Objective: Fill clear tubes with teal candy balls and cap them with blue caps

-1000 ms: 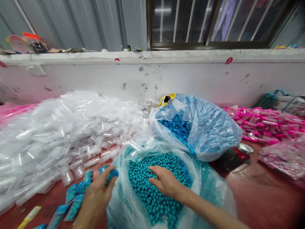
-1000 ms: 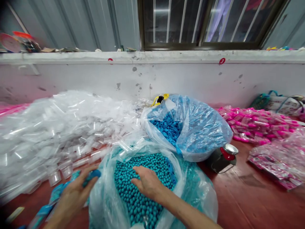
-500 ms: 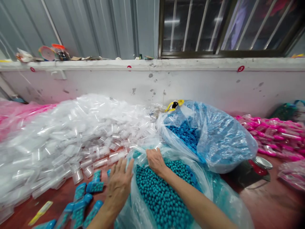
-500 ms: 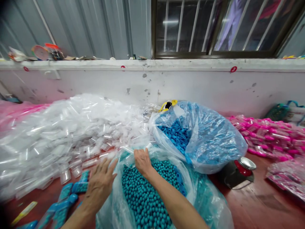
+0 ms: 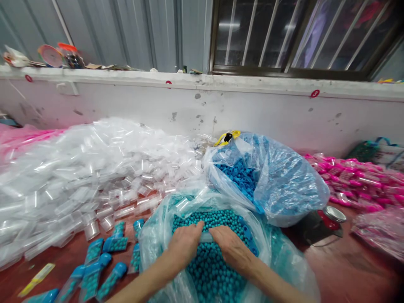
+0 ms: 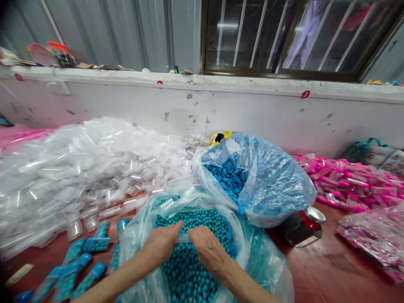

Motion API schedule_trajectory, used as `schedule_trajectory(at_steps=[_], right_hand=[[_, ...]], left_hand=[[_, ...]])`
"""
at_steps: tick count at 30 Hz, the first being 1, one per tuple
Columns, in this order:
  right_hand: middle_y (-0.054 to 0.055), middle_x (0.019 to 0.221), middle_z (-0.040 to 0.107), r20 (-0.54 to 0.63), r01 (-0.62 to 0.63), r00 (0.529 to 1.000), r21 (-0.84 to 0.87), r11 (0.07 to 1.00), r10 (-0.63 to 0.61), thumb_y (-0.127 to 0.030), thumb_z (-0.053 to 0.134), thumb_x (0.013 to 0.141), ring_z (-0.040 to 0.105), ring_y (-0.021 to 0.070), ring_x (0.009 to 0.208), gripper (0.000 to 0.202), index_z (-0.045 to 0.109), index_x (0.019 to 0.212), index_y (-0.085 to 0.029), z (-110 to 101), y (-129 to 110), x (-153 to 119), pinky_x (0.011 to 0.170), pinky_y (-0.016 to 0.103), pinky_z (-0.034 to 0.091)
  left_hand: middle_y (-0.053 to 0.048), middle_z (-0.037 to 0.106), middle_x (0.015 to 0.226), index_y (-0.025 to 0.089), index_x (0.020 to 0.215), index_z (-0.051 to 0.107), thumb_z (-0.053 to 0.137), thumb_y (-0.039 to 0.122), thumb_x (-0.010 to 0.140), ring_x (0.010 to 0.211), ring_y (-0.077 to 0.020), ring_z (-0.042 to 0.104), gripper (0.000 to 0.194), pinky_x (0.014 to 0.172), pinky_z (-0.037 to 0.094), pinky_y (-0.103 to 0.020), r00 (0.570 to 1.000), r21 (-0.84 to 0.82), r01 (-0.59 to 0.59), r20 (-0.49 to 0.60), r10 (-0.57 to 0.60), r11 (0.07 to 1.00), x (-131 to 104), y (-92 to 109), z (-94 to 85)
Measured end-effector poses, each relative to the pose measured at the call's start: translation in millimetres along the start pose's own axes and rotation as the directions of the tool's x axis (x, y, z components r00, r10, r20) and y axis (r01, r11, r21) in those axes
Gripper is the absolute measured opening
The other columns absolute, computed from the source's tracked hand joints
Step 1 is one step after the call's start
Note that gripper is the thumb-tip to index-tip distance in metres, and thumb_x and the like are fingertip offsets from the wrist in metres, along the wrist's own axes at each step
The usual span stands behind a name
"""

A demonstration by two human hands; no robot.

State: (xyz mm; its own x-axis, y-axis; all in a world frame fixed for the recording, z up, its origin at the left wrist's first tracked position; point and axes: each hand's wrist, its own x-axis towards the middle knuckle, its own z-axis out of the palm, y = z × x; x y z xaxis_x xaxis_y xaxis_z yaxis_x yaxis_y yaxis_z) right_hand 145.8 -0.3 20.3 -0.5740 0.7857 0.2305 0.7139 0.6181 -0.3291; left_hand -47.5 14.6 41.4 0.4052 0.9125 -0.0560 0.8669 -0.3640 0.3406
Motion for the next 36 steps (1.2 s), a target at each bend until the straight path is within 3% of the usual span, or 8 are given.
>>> schedule_trajectory(at_steps=[5,9,11,16,21,27,32,36], right_hand=[[-0.002,0.074,0.055,0.015,-0.217,0.974,0.369,0.904,0.228,-0.016,0.035,0.086,0.051,0.0129,0.069,0.016,0.05,0.082,-0.02,-19,11,-2,0.064,0.023,0.038],[-0.005,0.06,0.048,0.09,-0.277,0.958,0.532,0.8,0.272,-0.018,0.04,0.083,0.048,0.0106,0.057,0.011,0.046,0.073,-0.02,-18,4,14,0.056,0.02,0.037],[-0.006,0.059,0.048,0.129,-0.297,0.952,0.609,0.735,0.278,-0.017,0.042,0.081,0.05,0.0101,0.056,0.008,0.047,0.075,-0.019,-13,3,19,0.055,0.019,0.038],[-0.006,0.058,0.049,0.304,-0.377,0.926,0.701,0.606,0.225,-0.016,0.044,0.076,0.052,0.0095,0.052,0.006,0.05,0.076,-0.018,-12,6,20,0.05,0.018,0.037],[-0.007,0.055,0.048,0.369,-0.41,0.908,0.684,0.604,0.198,-0.016,0.045,0.074,0.049,0.0078,0.046,0.008,0.052,0.07,-0.018,-28,4,20,0.046,0.017,0.035],[-0.006,0.055,0.052,0.436,-0.476,0.872,0.65,0.593,0.221,-0.014,0.041,0.074,0.049,0.0085,0.043,0.014,0.054,0.077,-0.017,-24,15,0,0.044,0.018,0.036],[0.003,0.095,0.062,0.177,-0.267,0.962,0.451,0.852,0.207,-0.026,0.053,0.077,0.058,0.0151,0.075,0.035,0.052,0.112,-0.02,-17,4,7,0.074,0.027,0.044],[0.003,0.1,0.064,0.035,-0.146,0.989,0.29,0.946,0.142,-0.027,0.048,0.083,0.057,0.017,0.091,0.025,0.059,0.104,-0.021,-26,1,53,0.083,0.027,0.041]], left_hand=[[0.004,0.054,0.063,0.019,0.107,0.049,0.054,0.023,0.065,0.061,-0.0162,0.053,0.042,0.057,0.038,-0.024,0.997,-0.369,0.062,0.064,-0.042,0.927,7,-25,-6.2],[-0.009,0.055,0.109,0.018,0.121,0.041,0.056,0.021,0.063,0.102,-0.0236,0.049,0.06,0.085,0.037,-0.034,0.989,-0.407,-0.083,-0.146,0.025,0.909,12,-11,-1.0],[-0.01,0.054,0.111,0.018,0.115,0.046,0.053,0.021,0.067,0.104,-0.0233,0.048,0.049,0.088,0.035,-0.036,0.971,-0.435,-0.139,-0.235,0.037,0.889,15,-1,-0.5],[0.003,0.054,0.061,0.017,0.087,0.051,0.044,0.026,0.074,0.051,-0.0106,0.052,0.017,0.047,0.039,-0.02,0.993,-0.772,0.011,0.085,0.086,0.635,19,7,-3.7],[0.007,0.045,0.05,0.018,0.083,0.05,0.043,0.038,0.077,0.039,-0.0081,0.045,0.022,0.039,0.033,-0.017,0.995,-0.837,0.055,0.089,0.036,0.544,15,2,-1.5],[0.006,0.046,0.049,0.019,0.092,0.056,0.044,0.038,0.079,0.046,-0.011,0.046,0.027,0.047,0.035,-0.02,0.987,-0.684,-0.027,-0.136,-0.091,0.729,4,-28,-12.2],[-0.002,0.063,0.087,0.023,0.11,0.054,0.049,0.029,0.075,0.08,-0.0176,0.056,0.036,0.074,0.041,-0.027,0.991,-0.445,-0.081,-0.131,0.024,0.892,4,-24,-7.6],[-0.007,0.061,0.098,0.02,0.107,0.055,0.031,0.026,0.085,0.091,-0.0188,0.055,0.033,0.081,0.04,-0.029,0.965,-0.2,0.025,-0.251,-0.076,0.98,23,-21,-11.6]])
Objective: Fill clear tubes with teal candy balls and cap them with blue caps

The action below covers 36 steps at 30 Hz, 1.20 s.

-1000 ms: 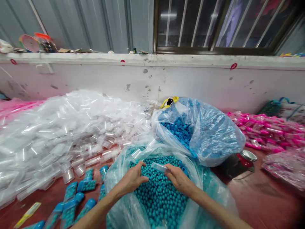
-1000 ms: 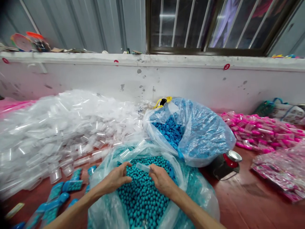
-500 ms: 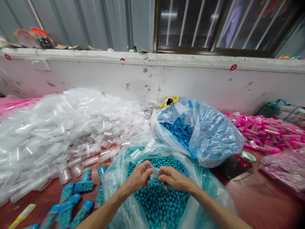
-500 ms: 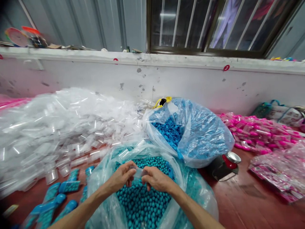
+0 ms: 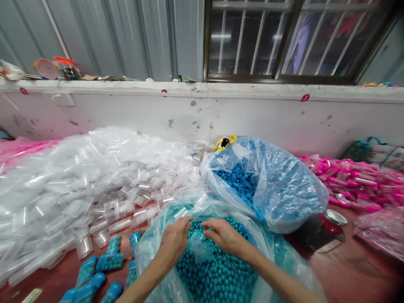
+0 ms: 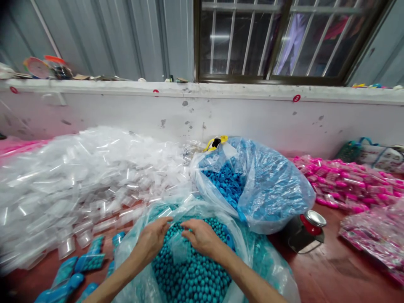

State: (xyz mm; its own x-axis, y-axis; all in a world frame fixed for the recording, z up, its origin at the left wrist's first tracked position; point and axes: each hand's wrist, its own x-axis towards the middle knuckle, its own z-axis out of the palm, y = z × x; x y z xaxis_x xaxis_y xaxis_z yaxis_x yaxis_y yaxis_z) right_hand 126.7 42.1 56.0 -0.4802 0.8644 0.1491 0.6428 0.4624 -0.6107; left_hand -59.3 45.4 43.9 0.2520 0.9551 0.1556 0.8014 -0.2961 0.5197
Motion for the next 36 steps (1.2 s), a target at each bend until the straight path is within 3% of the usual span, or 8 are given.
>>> schedule_trajectory(at_steps=[5,10,14,19,26,30,33,36], right_hand=[[0.016,0.101,0.061,-0.274,-0.285,0.938,-0.253,0.925,0.214,-0.021,0.047,0.082,0.054,0.0283,0.098,0.027,0.053,0.107,-0.011,-3,17,72,0.082,0.042,0.039],[0.015,0.099,0.061,-0.302,-0.276,0.933,-0.25,0.928,0.197,-0.016,0.053,0.077,0.053,0.0265,0.097,0.033,0.05,0.109,-0.009,17,26,104,0.082,0.041,0.039],[0.004,0.104,0.057,-0.252,-0.071,0.968,-0.252,0.965,0.005,-0.011,0.051,0.077,0.048,0.0182,0.102,0.03,0.052,0.106,-0.02,31,15,84,0.089,0.031,0.036],[0.007,0.097,0.055,-0.16,0.202,0.957,-0.239,0.95,-0.244,-0.005,0.043,0.079,0.048,0.0191,0.094,0.022,0.054,0.094,-0.017,36,14,31,0.08,0.03,0.042],[0.004,0.087,0.06,-0.243,0.32,0.906,-0.145,0.936,-0.348,-0.013,0.042,0.085,0.05,0.0176,0.085,0.017,0.054,0.095,-0.02,24,-3,-2,0.078,0.033,0.039],[0.002,0.084,0.06,-0.265,0.173,0.956,0.166,0.971,-0.126,-0.014,0.049,0.081,0.052,0.0155,0.081,0.013,0.056,0.089,-0.02,23,-13,-13,0.074,0.028,0.04],[0.0,0.079,0.058,-0.159,0.08,0.987,0.277,0.958,-0.036,-0.016,0.053,0.078,0.052,0.0139,0.074,0.01,0.058,0.086,-0.019,29,-12,-27,0.068,0.024,0.04],[-0.002,0.072,0.055,-0.153,-0.015,0.985,0.369,0.929,0.077,-0.016,0.052,0.077,0.05,0.0124,0.068,0.007,0.057,0.082,-0.019,34,-11,-38,0.063,0.022,0.038]], left_hand=[[-0.008,0.061,0.091,0.019,0.1,0.057,0.032,0.019,0.083,0.087,-0.0217,0.055,0.03,0.075,0.041,-0.032,0.996,0.377,0.082,-0.073,-0.059,0.923,31,-14,3.2],[-0.008,0.062,0.097,0.019,0.11,0.053,0.036,0.012,0.08,0.093,-0.0218,0.054,0.036,0.081,0.039,-0.033,0.998,0.38,0.047,-0.047,-0.031,0.924,45,-31,19.6],[-0.006,0.061,0.101,0.02,0.116,0.049,0.034,0.008,0.079,0.093,-0.0166,0.055,0.041,0.082,0.04,-0.027,1.0,0.334,0.014,-0.028,-0.005,0.943,39,-32,18.6],[-0.006,0.061,0.095,0.022,0.111,0.052,0.034,0.009,0.079,0.091,-0.0203,0.054,0.039,0.083,0.041,-0.034,0.991,0.36,-0.137,0.045,0.129,0.923,3,-27,23.9],[-0.009,0.049,0.124,0.018,0.122,0.041,0.043,0.012,0.073,0.116,-0.025,0.042,0.049,0.095,0.032,-0.042,0.96,0.183,-0.216,-0.138,0.243,0.959,-11,-15,36.1],[-0.003,0.064,0.084,0.018,0.092,0.058,0.042,0.014,0.073,0.08,-0.0174,0.057,0.025,0.073,0.042,-0.027,0.976,-0.135,-0.178,0.101,0.192,0.975,-8,0,21.6],[0.004,0.057,0.064,0.019,0.074,0.057,0.047,0.018,0.07,0.06,-0.0114,0.05,0.01,0.053,0.036,-0.019,0.87,-0.262,-0.118,0.437,0.227,0.958,-15,6,9.5],[0.004,0.053,0.064,0.019,0.075,0.055,0.049,0.02,0.069,0.061,-0.0113,0.047,0.008,0.053,0.032,-0.019,0.85,-0.204,-0.102,0.491,0.192,0.974,-23,9,0.7]])
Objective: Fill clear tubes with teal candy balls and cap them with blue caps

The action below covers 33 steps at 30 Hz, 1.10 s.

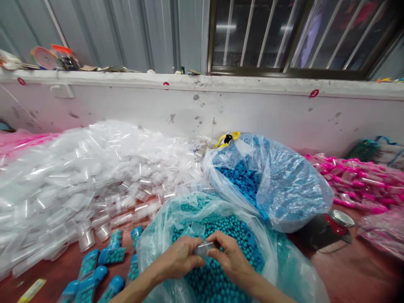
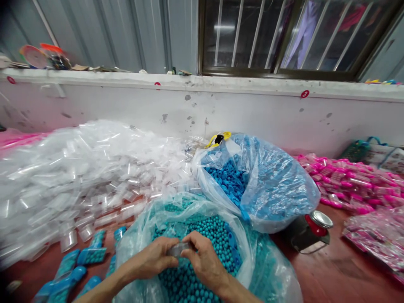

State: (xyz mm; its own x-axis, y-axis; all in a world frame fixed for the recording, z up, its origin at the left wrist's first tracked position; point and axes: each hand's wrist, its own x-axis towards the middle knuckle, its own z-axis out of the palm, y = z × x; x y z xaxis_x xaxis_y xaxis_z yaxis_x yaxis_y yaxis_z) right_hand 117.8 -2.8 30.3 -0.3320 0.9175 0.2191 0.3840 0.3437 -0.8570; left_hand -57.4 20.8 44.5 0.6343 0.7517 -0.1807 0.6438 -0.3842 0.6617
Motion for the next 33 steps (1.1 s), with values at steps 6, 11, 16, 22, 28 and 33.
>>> schedule_trajectory(at_steps=[6,11,16,22,28,33], right_hand=[[-0.004,0.061,0.048,-0.174,-0.169,0.965,0.163,0.972,0.197,-0.022,0.05,0.074,0.046,0.0116,0.056,0.006,0.051,0.07,-0.019,-27,12,-3,0.055,0.022,0.038],[-0.001,0.074,0.058,0.149,-0.144,0.974,-0.159,0.977,0.168,-0.023,0.051,0.074,0.054,0.0134,0.071,0.008,0.056,0.079,-0.019,-34,22,5,0.064,0.022,0.041],[0.006,0.086,0.062,0.171,-0.076,0.957,-0.633,0.771,0.234,-0.021,0.036,0.085,0.056,0.0173,0.083,0.025,0.061,0.083,-0.017,-22,35,49,0.074,0.026,0.04],[0.011,0.113,0.053,0.138,-0.018,0.977,-0.705,0.709,0.162,-0.008,0.034,0.079,0.049,0.0199,0.101,0.034,0.051,0.108,-0.015,-16,51,97,0.084,0.03,0.037],[0.009,0.114,0.056,0.2,0.012,0.963,-0.704,0.711,0.181,-0.013,0.034,0.081,0.049,0.022,0.103,0.036,0.053,0.111,-0.018,-12,63,113,0.085,0.03,0.037],[0.004,0.1,0.063,0.299,0.047,0.929,-0.678,0.733,0.217,-0.017,0.045,0.074,0.055,0.0219,0.092,0.033,0.061,0.102,-0.023,-13,66,108,0.076,0.029,0.041]], left_hand=[[0.004,0.045,0.056,0.017,0.074,0.053,0.046,0.025,0.068,0.055,-0.0107,0.042,0.012,0.051,0.032,-0.02,0.986,-0.207,0.143,0.115,-0.122,0.968,-10,-11,-17.4],[0.005,0.052,0.063,0.019,0.08,0.057,0.051,0.024,0.065,0.06,-0.0116,0.046,0.017,0.051,0.032,-0.019,0.986,-0.056,0.092,0.141,-0.084,0.994,-5,-11,-18.3],[-0.003,0.063,0.081,0.019,0.079,0.057,0.041,0.028,0.076,0.076,-0.0174,0.057,0.018,0.065,0.039,-0.024,0.976,0.309,0.216,-0.1,-0.194,0.926,25,-16,-15.9],[-0.009,0.058,0.101,0.016,0.092,0.055,0.039,0.025,0.079,0.098,-0.0217,0.051,0.022,0.082,0.038,-0.031,0.92,0.366,0.35,-0.307,-0.244,0.862,54,-28,-6.1],[-0.008,0.058,0.101,0.015,0.095,0.052,0.034,0.024,0.083,0.096,-0.0187,0.053,0.023,0.081,0.037,-0.028,0.926,0.342,0.342,-0.284,-0.25,0.875,72,-37,-6.7],[-0.004,0.063,0.085,0.018,0.085,0.057,0.04,0.026,0.08,0.08,-0.0164,0.058,0.019,0.07,0.039,-0.024,0.973,0.324,0.228,-0.097,-0.208,0.918,67,-40,-11.4]])
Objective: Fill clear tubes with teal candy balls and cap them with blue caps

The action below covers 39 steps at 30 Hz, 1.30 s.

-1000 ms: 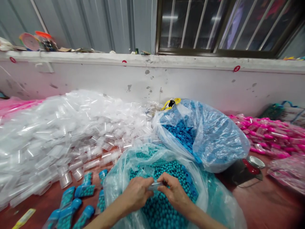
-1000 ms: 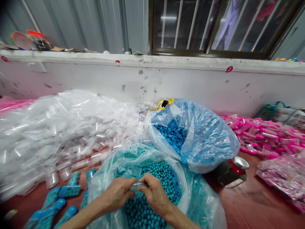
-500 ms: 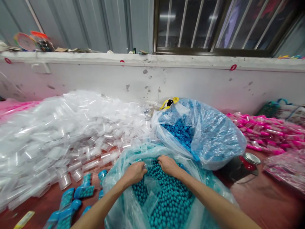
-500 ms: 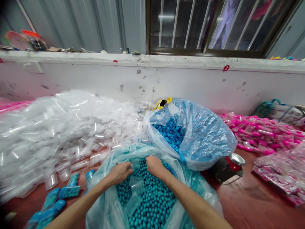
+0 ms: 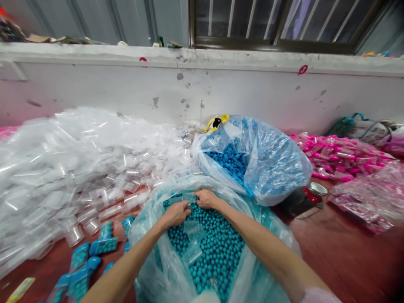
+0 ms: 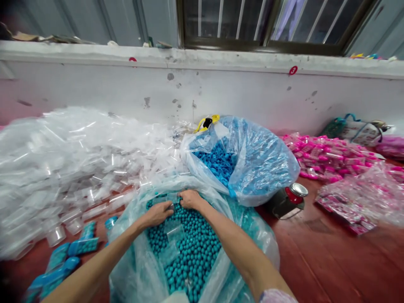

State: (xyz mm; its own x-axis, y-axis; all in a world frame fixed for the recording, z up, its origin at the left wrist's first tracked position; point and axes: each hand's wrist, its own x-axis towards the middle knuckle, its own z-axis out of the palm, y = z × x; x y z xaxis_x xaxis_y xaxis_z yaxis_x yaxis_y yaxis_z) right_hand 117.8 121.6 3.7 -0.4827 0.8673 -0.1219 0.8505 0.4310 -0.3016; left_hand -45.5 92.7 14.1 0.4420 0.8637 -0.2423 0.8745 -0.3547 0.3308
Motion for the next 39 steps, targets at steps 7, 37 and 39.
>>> schedule_trajectory(at_steps=[7,37,39], right_hand=[[0.006,0.118,0.05,-0.116,0.014,0.993,-0.025,1.0,-0.017,-0.018,0.043,0.08,0.046,0.0221,0.103,0.03,0.057,0.106,-0.024,-19,-18,-59,0.083,0.034,0.036],[0.02,0.129,0.042,-0.32,-0.336,0.893,-0.008,0.942,0.316,-0.037,0.051,0.08,0.036,0.0307,0.121,0.055,0.043,0.125,-0.007,11,54,-122,0.099,0.045,0.027],[0.019,0.13,0.042,-0.319,-0.328,0.895,0.001,0.945,0.311,-0.037,0.052,0.079,0.036,0.0304,0.121,0.055,0.042,0.126,-0.009,10,52,-120,0.098,0.045,0.028]], left_hand=[[-0.007,0.057,0.105,0.018,0.095,0.056,0.041,0.024,0.08,0.104,-0.0224,0.047,0.022,0.087,0.034,-0.033,0.986,0.042,0.041,-0.163,-0.034,0.998,-48,17,1.9],[-0.008,0.039,0.135,0.021,0.13,0.036,0.036,0.026,0.085,0.127,-0.026,0.028,0.046,0.101,0.026,-0.045,0.922,0.224,-0.275,-0.213,0.323,0.935,37,87,34.1],[-0.011,0.038,0.135,0.015,0.13,0.035,0.034,0.026,0.085,0.125,-0.0256,0.03,0.047,0.099,0.03,-0.042,0.94,0.214,-0.248,-0.185,0.288,0.945,55,85,36.4]])
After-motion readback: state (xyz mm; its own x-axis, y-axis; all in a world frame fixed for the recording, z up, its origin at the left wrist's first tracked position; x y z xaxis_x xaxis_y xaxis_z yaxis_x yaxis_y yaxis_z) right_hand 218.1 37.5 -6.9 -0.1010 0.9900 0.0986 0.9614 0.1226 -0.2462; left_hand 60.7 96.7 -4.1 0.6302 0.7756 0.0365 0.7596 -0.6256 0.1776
